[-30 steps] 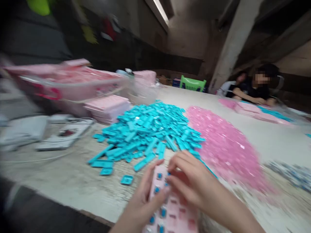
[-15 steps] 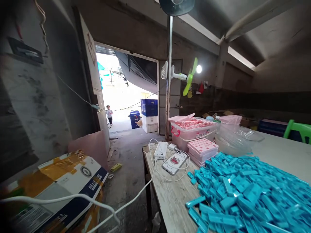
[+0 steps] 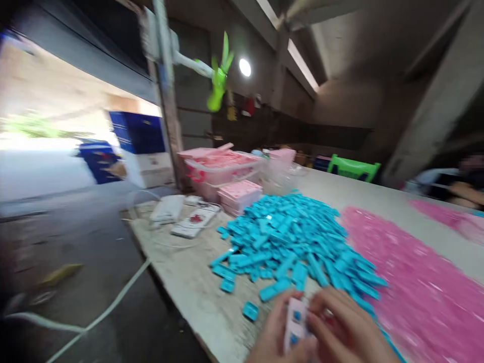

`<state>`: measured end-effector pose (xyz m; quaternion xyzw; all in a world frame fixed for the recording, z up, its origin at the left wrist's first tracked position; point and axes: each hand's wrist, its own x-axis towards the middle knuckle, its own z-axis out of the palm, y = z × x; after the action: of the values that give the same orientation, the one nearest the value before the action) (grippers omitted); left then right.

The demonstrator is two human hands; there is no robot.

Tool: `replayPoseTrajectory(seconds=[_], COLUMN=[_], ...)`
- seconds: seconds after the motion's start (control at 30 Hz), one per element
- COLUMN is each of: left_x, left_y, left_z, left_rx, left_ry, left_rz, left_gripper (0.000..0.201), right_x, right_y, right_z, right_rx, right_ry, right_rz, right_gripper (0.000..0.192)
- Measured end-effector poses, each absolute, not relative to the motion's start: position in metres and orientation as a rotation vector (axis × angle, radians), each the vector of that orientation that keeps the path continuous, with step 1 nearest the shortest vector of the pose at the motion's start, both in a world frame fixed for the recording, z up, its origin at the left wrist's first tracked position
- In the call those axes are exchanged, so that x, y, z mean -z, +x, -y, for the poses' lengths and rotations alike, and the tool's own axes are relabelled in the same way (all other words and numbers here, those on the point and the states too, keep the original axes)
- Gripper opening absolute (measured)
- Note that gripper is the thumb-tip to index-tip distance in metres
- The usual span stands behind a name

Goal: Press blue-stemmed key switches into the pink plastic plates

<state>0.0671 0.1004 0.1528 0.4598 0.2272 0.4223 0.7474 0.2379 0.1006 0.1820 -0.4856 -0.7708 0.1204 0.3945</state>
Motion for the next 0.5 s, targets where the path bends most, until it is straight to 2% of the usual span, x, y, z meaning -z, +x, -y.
replayPoseTrajectory(seconds=[0.07, 0.13, 0.2, 0.33, 0.5], left_x=[-0.149, -0.146, -0.144, -0.146, -0.155], left_y=[0.074, 0.077, 0.077, 0.071, 0.065], left_z=[-0.103, -0.107, -0.109, -0.107, -0.102], left_rx=[-0.999, -0.941, -0.920, -0.849, -0.779], left_ry=[0.852, 0.790, 0.738, 0.694, 0.692], left_rz=[-0.584, -0.582, -0.624, -0.705, -0.799], left_gripper=[0.075, 0.062, 0.058, 0.055, 0.059], right_x=[-0.192, -0.203, -0.211, -0.220, -0.213], right_y=[0.230, 0.222, 0.218, 0.217, 0.222], right_z=[-0.084, -0.084, -0.086, -0.083, -0.078], right_rx=[-0.517, -0.719, -0.881, -0.997, -1.076], right_ry=[-1.359, -1.503, -1.611, -1.777, -1.791], right_rz=[1.917, 1.788, 1.625, 1.481, 1.454], right_gripper=[0.017, 0.017, 0.014, 0.022, 0.020])
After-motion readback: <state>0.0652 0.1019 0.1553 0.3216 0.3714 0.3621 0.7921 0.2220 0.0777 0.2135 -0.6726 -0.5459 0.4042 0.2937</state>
